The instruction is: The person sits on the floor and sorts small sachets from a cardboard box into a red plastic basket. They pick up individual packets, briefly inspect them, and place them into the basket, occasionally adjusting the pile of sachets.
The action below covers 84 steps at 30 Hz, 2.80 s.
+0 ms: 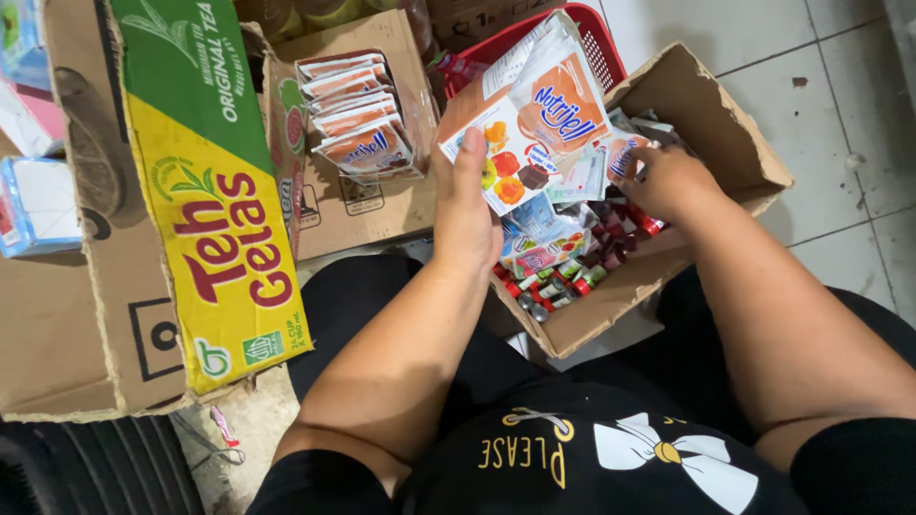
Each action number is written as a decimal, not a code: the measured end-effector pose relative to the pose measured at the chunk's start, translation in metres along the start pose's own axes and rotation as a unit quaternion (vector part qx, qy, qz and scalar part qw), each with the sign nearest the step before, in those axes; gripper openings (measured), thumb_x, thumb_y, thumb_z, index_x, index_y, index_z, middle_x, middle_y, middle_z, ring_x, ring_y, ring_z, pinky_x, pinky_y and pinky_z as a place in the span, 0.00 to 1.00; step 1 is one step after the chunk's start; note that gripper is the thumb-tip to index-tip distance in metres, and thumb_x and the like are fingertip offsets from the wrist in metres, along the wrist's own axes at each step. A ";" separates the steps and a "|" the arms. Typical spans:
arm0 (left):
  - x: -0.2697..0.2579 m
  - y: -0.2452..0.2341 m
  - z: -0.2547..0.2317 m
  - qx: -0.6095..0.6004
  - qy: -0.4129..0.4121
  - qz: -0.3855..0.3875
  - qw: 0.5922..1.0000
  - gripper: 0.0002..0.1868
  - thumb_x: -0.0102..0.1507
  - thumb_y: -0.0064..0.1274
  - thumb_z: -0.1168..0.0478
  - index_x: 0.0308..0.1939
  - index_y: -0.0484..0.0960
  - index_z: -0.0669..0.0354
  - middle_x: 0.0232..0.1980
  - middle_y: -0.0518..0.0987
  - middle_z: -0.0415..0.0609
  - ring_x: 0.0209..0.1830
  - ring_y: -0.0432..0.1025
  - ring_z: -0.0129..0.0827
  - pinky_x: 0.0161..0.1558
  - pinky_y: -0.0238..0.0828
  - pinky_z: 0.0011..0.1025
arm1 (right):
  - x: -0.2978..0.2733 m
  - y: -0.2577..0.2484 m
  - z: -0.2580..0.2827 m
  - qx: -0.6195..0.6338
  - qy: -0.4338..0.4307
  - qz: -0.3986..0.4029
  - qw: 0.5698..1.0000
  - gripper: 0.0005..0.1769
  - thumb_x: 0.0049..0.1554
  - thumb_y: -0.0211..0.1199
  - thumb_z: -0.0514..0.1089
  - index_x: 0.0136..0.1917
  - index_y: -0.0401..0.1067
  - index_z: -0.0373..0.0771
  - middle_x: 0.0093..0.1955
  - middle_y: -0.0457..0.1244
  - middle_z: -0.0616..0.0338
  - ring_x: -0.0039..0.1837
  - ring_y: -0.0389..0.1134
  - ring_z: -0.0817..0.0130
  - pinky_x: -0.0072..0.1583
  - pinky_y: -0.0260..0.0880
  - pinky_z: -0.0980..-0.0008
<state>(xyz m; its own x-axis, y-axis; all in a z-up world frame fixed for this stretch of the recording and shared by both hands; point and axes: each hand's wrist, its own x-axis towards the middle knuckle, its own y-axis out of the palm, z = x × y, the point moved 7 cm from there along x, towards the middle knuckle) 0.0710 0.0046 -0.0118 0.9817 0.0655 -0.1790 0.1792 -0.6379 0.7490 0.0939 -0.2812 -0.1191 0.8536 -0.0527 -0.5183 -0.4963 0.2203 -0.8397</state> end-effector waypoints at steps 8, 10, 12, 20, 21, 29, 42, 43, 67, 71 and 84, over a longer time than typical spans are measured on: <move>-0.001 0.001 0.004 0.000 -0.009 -0.012 1.000 0.35 0.68 0.56 0.50 0.72 0.62 0.63 0.68 0.72 0.55 0.66 0.71 0.39 0.66 0.70 0.41 | -0.018 -0.043 0.005 0.131 -0.033 -0.200 0.970 0.11 0.53 0.76 0.45 0.47 0.81 0.39 0.40 0.69 0.49 0.41 0.72 0.51 0.47 0.72 0.56; -0.001 0.002 0.002 0.003 -0.002 -0.008 1.000 0.36 0.68 0.57 0.50 0.72 0.61 0.64 0.68 0.72 0.56 0.66 0.70 0.40 0.66 0.70 0.41 | -0.025 -0.054 0.007 0.175 -0.061 -0.246 0.951 0.15 0.55 0.76 0.44 0.49 0.74 0.35 0.41 0.68 0.48 0.43 0.72 0.52 0.48 0.72 0.57; 0.000 0.003 -0.001 0.007 0.010 0.001 1.000 0.37 0.68 0.58 0.49 0.73 0.61 0.66 0.69 0.71 0.58 0.67 0.70 0.42 0.67 0.69 0.43 | -0.034 -0.072 0.012 0.170 -0.101 -0.294 0.935 0.14 0.57 0.74 0.41 0.50 0.72 0.34 0.44 0.68 0.47 0.45 0.71 0.51 0.49 0.71 0.58; 0.004 -0.008 0.002 0.122 0.008 -0.050 0.991 0.50 0.62 0.61 0.46 0.78 0.50 0.63 0.74 0.64 0.59 0.75 0.60 0.42 0.74 0.54 0.40 | -0.090 -0.143 0.005 0.411 -0.269 -0.410 0.768 0.03 0.72 0.56 0.31 0.58 0.65 0.34 0.53 0.63 0.56 0.50 0.63 0.68 0.54 0.65 0.70; 0.005 -0.008 0.002 0.122 0.009 -0.048 0.991 0.50 0.63 0.62 0.47 0.78 0.49 0.63 0.74 0.63 0.59 0.75 0.59 0.42 0.75 0.54 0.40 | -0.092 -0.147 -0.001 0.511 -0.269 -0.390 0.717 0.04 0.72 0.56 0.32 0.58 0.64 0.37 0.53 0.64 0.59 0.47 0.62 0.74 0.50 0.63 0.75; 0.003 -0.006 0.018 0.107 0.000 -0.019 0.994 0.48 0.64 0.61 0.52 0.79 0.50 0.65 0.76 0.62 0.59 0.75 0.59 0.41 0.74 0.55 0.38 | -0.086 -0.124 0.008 0.724 -0.263 -0.205 0.604 0.04 0.77 0.57 0.30 0.62 0.64 0.34 0.54 0.66 0.55 0.50 0.65 0.76 0.55 0.67 0.78; -0.004 0.004 0.028 0.092 -0.040 0.028 0.995 0.46 0.65 0.61 0.53 0.79 0.52 0.61 0.73 0.66 0.59 0.72 0.63 0.42 0.72 0.59 0.40 | -0.111 -0.114 0.057 0.548 -0.278 -0.241 0.752 0.07 0.75 0.61 0.33 0.65 0.68 0.32 0.55 0.65 0.57 0.55 0.66 0.73 0.59 0.68 0.74; -0.003 0.001 0.026 0.094 -0.031 0.014 0.995 0.46 0.65 0.61 0.52 0.79 0.52 0.61 0.73 0.66 0.58 0.72 0.63 0.41 0.72 0.59 0.39 | -0.101 -0.112 0.050 0.497 -0.246 -0.246 0.795 0.08 0.75 0.61 0.35 0.66 0.69 0.33 0.55 0.65 0.55 0.55 0.66 0.71 0.59 0.67 0.72; 0.005 -0.008 0.000 0.087 0.017 -0.047 0.995 0.47 0.64 0.61 0.48 0.77 0.53 0.64 0.72 0.66 0.59 0.73 0.62 0.42 0.73 0.57 0.41 | -0.075 -0.121 0.007 0.198 -0.156 -0.370 0.894 0.15 0.63 0.70 0.32 0.60 0.68 0.30 0.54 0.70 0.49 0.55 0.73 0.60 0.55 0.73 0.65; 0.007 -0.008 0.006 0.119 0.023 -0.045 0.992 0.48 0.63 0.61 0.48 0.78 0.52 0.64 0.74 0.64 0.58 0.75 0.59 0.40 0.75 0.53 0.40 | -0.100 -0.147 0.000 0.474 -0.231 -0.354 0.773 0.15 0.72 0.63 0.29 0.67 0.61 0.33 0.54 0.63 0.57 0.56 0.68 0.72 0.61 0.69 0.75; 0.001 0.000 0.033 0.101 -0.007 -0.001 0.995 0.47 0.64 0.62 0.52 0.78 0.51 0.62 0.75 0.62 0.55 0.74 0.59 0.39 0.74 0.55 0.39 | -0.116 -0.122 0.049 0.623 -0.246 -0.236 0.704 0.10 0.71 0.63 0.30 0.62 0.66 0.34 0.56 0.65 0.57 0.57 0.68 0.76 0.62 0.70 0.77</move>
<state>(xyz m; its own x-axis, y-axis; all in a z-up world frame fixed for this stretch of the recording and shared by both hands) 0.0696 -0.0203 -0.0331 0.9800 0.0569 -0.1909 0.1633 -0.7786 0.6059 0.0634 -0.2544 0.0515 0.9806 -0.1299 0.1471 0.1234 0.9910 0.0526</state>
